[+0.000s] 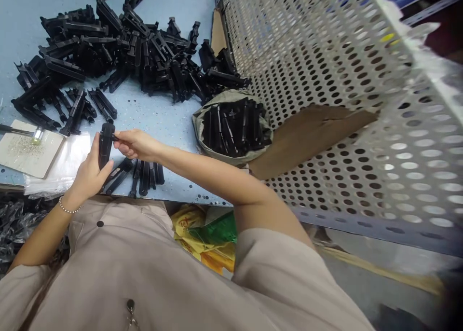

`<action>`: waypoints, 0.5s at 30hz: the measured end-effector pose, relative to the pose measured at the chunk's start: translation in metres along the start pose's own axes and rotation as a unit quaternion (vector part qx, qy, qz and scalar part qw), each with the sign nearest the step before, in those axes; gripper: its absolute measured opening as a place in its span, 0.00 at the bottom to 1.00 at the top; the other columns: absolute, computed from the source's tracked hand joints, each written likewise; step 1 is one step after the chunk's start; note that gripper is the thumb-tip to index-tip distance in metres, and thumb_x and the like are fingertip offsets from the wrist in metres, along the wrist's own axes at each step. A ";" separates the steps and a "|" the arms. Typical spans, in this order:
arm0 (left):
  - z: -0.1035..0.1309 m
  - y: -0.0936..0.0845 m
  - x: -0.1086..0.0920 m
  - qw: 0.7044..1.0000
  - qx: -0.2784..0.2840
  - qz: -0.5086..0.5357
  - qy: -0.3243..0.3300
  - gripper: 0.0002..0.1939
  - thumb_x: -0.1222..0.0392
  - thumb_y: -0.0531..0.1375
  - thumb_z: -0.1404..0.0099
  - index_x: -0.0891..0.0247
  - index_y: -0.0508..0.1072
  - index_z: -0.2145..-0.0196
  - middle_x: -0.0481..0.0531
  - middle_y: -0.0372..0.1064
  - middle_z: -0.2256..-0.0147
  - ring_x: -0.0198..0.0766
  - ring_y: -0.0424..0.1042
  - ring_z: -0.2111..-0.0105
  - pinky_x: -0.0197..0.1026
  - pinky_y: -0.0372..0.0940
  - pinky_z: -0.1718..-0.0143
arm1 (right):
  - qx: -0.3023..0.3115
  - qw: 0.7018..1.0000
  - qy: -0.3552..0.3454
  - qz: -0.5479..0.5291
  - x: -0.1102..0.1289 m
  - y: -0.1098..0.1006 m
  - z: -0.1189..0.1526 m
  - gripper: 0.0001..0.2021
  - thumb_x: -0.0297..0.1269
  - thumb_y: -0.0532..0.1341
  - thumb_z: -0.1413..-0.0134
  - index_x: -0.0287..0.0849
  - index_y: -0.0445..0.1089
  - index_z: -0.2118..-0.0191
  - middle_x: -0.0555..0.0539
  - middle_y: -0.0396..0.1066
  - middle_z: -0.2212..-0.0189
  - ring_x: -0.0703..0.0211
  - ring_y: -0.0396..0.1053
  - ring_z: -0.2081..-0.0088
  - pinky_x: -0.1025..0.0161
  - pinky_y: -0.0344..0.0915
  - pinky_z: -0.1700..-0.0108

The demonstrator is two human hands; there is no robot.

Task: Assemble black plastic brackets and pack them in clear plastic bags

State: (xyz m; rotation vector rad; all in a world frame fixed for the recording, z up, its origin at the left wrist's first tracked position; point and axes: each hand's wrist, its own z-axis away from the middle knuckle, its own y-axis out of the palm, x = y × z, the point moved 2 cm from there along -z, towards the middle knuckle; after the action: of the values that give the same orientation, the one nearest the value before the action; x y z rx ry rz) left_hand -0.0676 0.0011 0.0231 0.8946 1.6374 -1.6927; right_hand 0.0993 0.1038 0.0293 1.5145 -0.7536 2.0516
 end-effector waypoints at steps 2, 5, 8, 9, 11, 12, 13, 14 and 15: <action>0.004 0.003 0.013 0.995 0.023 -0.097 -0.001 0.44 0.46 0.58 0.32 0.60 0.44 0.26 0.69 0.60 0.35 0.63 0.67 0.38 0.63 0.64 0.41 | 0.029 0.998 0.059 -0.017 -0.019 -0.009 -0.005 0.24 0.50 0.48 0.27 0.39 0.67 0.70 0.55 0.59 0.84 0.68 0.54 0.83 0.70 0.54 0.81; 0.006 0.009 0.030 0.980 0.069 -0.175 -0.061 0.41 0.44 0.55 0.30 0.66 0.49 0.27 0.74 0.63 0.38 0.66 0.71 0.42 0.64 0.66 0.45 | -0.080 0.985 0.050 0.141 -0.037 -0.037 -0.021 0.20 0.46 0.51 0.27 0.37 0.70 0.63 0.47 0.71 0.73 0.63 0.67 0.73 0.68 0.65 0.69; -0.002 0.024 0.033 0.973 0.080 -0.191 -0.103 0.33 0.45 0.51 0.27 0.69 0.61 0.33 0.72 0.68 0.41 0.61 0.72 0.44 0.58 0.67 0.46 | -0.198 0.930 0.002 0.310 -0.041 -0.052 -0.051 0.17 0.43 0.52 0.28 0.37 0.69 0.46 0.38 0.74 0.52 0.52 0.72 0.53 0.58 0.66 0.50; -0.006 0.032 0.031 0.971 0.079 -0.198 -0.111 0.29 0.46 0.50 0.26 0.68 0.66 0.37 0.71 0.71 0.45 0.59 0.73 0.45 0.56 0.68 0.47 | -0.219 0.913 0.003 0.344 -0.042 -0.053 -0.064 0.19 0.44 0.52 0.28 0.37 0.66 0.41 0.35 0.71 0.46 0.48 0.70 0.49 0.55 0.65 0.47; -0.014 0.047 0.026 0.963 0.079 -0.222 -0.130 0.25 0.48 0.46 0.25 0.68 0.74 0.48 0.68 0.76 0.52 0.56 0.76 0.50 0.53 0.68 0.49 | -0.230 0.896 0.027 0.379 -0.043 -0.053 -0.091 0.23 0.47 0.52 0.28 0.36 0.63 0.38 0.31 0.67 0.41 0.42 0.68 0.45 0.50 0.63 0.44; -0.017 0.053 0.025 0.959 0.080 -0.234 -0.141 0.25 0.48 0.45 0.24 0.67 0.75 0.53 0.68 0.77 0.56 0.56 0.77 0.52 0.53 0.68 0.51 | -0.226 0.894 0.047 0.384 -0.043 -0.052 -0.102 0.23 0.47 0.52 0.28 0.35 0.64 0.40 0.30 0.68 0.42 0.41 0.69 0.45 0.50 0.63 0.45; -0.019 0.059 0.025 0.955 0.080 -0.242 -0.151 0.25 0.48 0.45 0.24 0.67 0.76 0.56 0.68 0.77 0.58 0.56 0.77 0.54 0.53 0.68 0.52 | -0.222 0.895 0.068 0.380 -0.044 -0.052 -0.112 0.22 0.47 0.51 0.28 0.34 0.66 0.43 0.29 0.69 0.43 0.41 0.69 0.46 0.51 0.63 0.45; -0.021 0.062 0.027 0.955 0.076 -0.241 -0.155 0.26 0.47 0.45 0.24 0.67 0.76 0.59 0.68 0.77 0.60 0.56 0.77 0.55 0.53 0.68 0.53 | -0.218 0.901 0.087 0.365 -0.044 -0.051 -0.117 0.20 0.45 0.50 0.28 0.33 0.68 0.47 0.30 0.71 0.46 0.43 0.70 0.48 0.52 0.63 0.46; -0.023 0.063 0.030 0.960 0.066 -0.229 -0.148 0.26 0.45 0.45 0.25 0.67 0.76 0.59 0.68 0.77 0.60 0.56 0.77 0.55 0.53 0.68 0.52 | -0.218 0.910 0.101 0.338 -0.045 -0.051 -0.118 0.19 0.44 0.49 0.27 0.33 0.69 0.51 0.31 0.74 0.50 0.46 0.72 0.52 0.55 0.63 0.48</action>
State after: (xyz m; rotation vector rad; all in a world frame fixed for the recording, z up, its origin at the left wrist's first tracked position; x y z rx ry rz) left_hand -0.0326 0.0222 -0.0380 0.2998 1.6168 -2.1459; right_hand 0.0628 0.2185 -0.0341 0.8278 -1.6922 2.2261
